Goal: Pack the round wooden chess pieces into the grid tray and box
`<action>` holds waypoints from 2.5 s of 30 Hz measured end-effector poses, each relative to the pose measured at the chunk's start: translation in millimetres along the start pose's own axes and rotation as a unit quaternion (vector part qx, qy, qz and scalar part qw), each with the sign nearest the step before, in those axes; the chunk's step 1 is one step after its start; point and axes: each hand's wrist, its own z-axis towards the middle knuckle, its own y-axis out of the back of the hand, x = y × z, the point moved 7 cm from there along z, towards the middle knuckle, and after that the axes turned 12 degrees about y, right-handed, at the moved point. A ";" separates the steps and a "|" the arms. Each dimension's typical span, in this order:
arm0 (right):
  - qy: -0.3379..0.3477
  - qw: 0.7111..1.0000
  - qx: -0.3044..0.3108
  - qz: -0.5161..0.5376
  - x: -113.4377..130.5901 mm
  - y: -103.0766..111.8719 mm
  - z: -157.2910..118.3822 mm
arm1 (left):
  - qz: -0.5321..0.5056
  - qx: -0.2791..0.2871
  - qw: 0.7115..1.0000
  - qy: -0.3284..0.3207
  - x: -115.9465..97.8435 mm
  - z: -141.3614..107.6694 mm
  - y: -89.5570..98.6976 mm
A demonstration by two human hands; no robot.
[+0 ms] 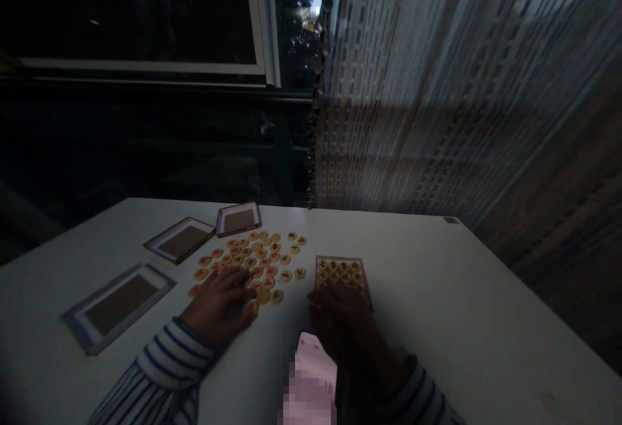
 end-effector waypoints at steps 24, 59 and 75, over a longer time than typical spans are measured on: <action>-0.004 1.000 -0.012 0.008 0.8 6.5 -0.3 | -0.027 -0.024 0.999 -0.001 -8.1 4.0 3.9; -0.070 0.991 -0.107 -0.025 -31.8 41.0 -16.1 | -0.095 -0.089 0.989 -0.063 -58.6 26.1 27.5; -0.097 0.984 -0.149 -0.005 -44.9 49.3 -24.1 | -0.185 -0.107 0.975 -0.064 -98.0 55.0 11.1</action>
